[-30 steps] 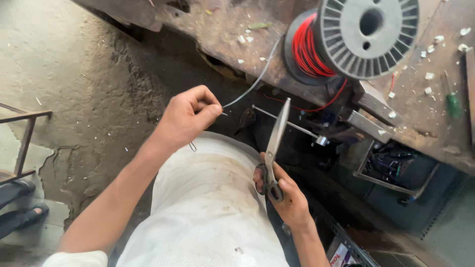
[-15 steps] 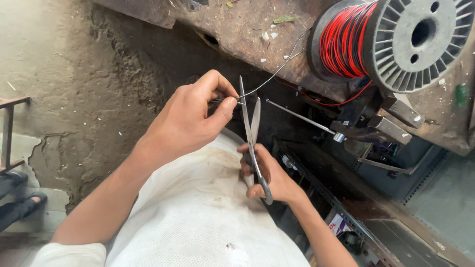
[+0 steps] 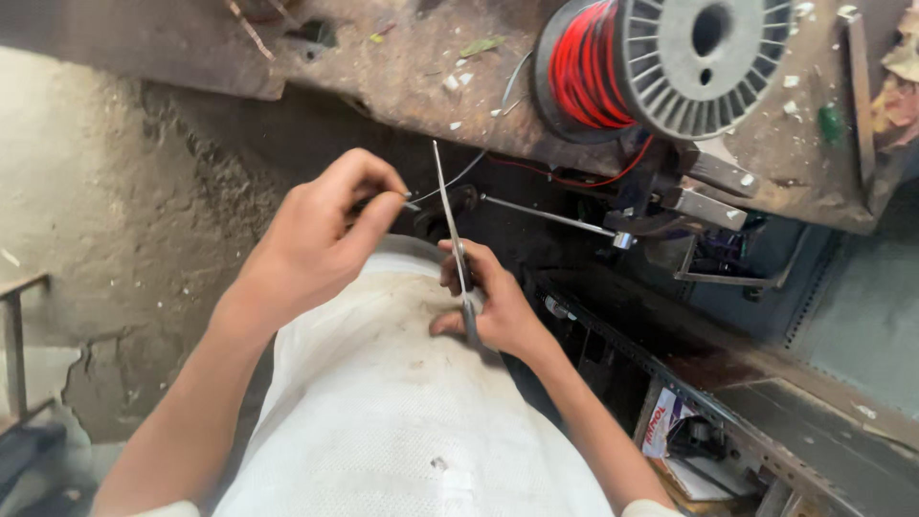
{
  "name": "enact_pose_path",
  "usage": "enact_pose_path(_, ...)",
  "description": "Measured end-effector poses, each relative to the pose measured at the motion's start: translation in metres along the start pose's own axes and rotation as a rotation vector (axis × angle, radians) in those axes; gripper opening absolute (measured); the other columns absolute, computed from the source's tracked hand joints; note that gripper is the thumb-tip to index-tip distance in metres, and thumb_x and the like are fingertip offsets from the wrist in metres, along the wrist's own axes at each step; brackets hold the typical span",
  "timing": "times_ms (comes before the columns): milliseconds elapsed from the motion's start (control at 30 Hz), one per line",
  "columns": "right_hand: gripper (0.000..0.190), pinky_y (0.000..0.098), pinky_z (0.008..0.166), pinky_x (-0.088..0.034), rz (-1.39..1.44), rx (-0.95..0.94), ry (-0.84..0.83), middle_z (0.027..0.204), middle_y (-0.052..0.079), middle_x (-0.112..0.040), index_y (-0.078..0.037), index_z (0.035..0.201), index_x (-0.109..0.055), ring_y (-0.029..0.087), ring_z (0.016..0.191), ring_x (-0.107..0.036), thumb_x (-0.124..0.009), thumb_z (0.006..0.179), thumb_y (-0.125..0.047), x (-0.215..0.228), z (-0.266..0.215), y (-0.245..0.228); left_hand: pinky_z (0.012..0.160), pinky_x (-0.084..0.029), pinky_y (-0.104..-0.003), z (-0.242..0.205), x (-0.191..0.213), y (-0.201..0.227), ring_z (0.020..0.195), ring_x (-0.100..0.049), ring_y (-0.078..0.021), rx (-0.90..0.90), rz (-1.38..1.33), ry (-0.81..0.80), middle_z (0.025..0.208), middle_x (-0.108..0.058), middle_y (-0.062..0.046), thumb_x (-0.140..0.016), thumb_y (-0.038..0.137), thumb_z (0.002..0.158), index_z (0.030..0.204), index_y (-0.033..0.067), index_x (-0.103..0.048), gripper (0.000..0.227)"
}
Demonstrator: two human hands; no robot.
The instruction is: The person twists and secures copper wires on a circular coil, then retrieves a spool of red wire and uses scissors to cut a white plastic strip. The person continues to wrap and adjust the copper wires on the coil using the plastic strip as a guide.
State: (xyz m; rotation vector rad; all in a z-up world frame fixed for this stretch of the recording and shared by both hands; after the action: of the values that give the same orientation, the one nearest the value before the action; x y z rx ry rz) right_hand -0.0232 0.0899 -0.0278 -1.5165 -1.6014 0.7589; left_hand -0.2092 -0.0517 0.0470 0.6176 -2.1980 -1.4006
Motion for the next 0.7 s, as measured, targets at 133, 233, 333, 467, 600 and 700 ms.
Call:
enact_pose_path(133, 0.109, 0.0424, 0.114, -0.039, -0.079, 0.305, 0.053, 0.146, 0.017, -0.05, -0.005, 0.157, -0.023, 0.024, 0.135, -0.047, -0.092, 0.076, -0.026, -0.003, -0.007, -0.036, 0.073, -0.05, -0.028, -0.004, -0.004, -0.004, 0.084, -0.057, -0.0123, -0.157, 0.011, -0.006, 0.09, -0.059, -0.005, -0.071, 0.014, 0.097, 0.124, 0.003, -0.06, 0.031)
enact_pose_path(233, 0.093, 0.0453, 0.115, -0.042, -0.266, 0.242, 0.01, 0.145, 0.02, -0.052, -0.004, 0.152, -0.033, 0.031, 0.139, -0.049, -0.09, 0.081, -0.022, -0.021, 0.002, -0.058, 0.078, -0.052, -0.028, -0.006, -0.029, -0.025, 0.092, -0.062, -0.0115, -0.303, -0.056, -0.006, 0.101, -0.062, -0.004, -0.064, 0.013, 0.102, 0.117, 0.0025, -0.062, 0.019)
enact_pose_path(333, 0.057, 0.0401, 0.108, -0.053, -0.385, 0.001, 0.077, 0.132, 0.01, -0.067, -0.014, 0.142, -0.057, 0.028, 0.124, -0.064, -0.078, 0.091, -0.029, -0.012, 0.0, -0.084, 0.073, -0.051, -0.026, 0.01, -0.03, -0.056, 0.085, -0.062, -0.0099, -0.29, -0.115, 0.113, 0.093, -0.064, -0.001, -0.056, 0.015, 0.111, 0.11, 0.0033, -0.063, 0.013)
enact_pose_path(467, 0.055, 0.0464, 0.116, -0.043, -1.041, 0.549, 0.905, 0.14, 0.011, -0.065, -0.007, 0.142, -0.059, 0.032, 0.142, -0.055, -0.084, 0.101, -0.034, 0.065, -0.03, -0.163, 0.06, -0.037, -0.024, 0.041, -0.012, -0.087, 0.067, -0.048, -0.0069, -0.164, -0.433, 0.206, 0.076, -0.054, 0.001, -0.047, 0.022, 0.12, 0.112, 0.0015, -0.063, 0.027)
enact_pose_path(600, 0.096, 0.06, 0.105, -0.032, -1.397, 0.335, 0.898, 0.134, 0.018, -0.058, 0.002, 0.154, -0.046, 0.034, 0.132, -0.048, -0.088, 0.084, -0.048, 0.137, 0.036, -0.147, 0.053, -0.035, -0.021, 0.071, -0.044, -0.091, 0.059, -0.044, -0.0035, -0.114, -0.405, 0.07, 0.067, -0.051, 0.002, -0.057, 0.025, 0.108, 0.128, 0.0047, -0.066, 0.03)
enact_pose_path(700, 0.082, 0.0563, 0.103, -0.035, -1.347, 0.358, 0.984, 0.117, 0.009, -0.063, -0.007, 0.147, -0.054, 0.031, 0.122, -0.053, -0.091, 0.083, -0.044, 0.167, 0.065, -0.136, 0.059, -0.041, -0.02, 0.085, -0.068, -0.072, 0.067, -0.05, -0.0011, -0.21, -0.277, 0.084, 0.081, -0.055, 0.008, -0.066, 0.027, 0.102, 0.137, 0.0055, -0.062, 0.041)
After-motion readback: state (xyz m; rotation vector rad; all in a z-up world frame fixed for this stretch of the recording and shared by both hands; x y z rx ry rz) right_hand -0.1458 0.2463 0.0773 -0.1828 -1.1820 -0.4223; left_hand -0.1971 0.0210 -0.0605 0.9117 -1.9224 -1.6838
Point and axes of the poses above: each hand's wrist, its own z-axis towards the middle knuckle, its own x-axis out of the back of the hand, y = z × x, the point moved 5 cm from there along z, towards the middle knuckle
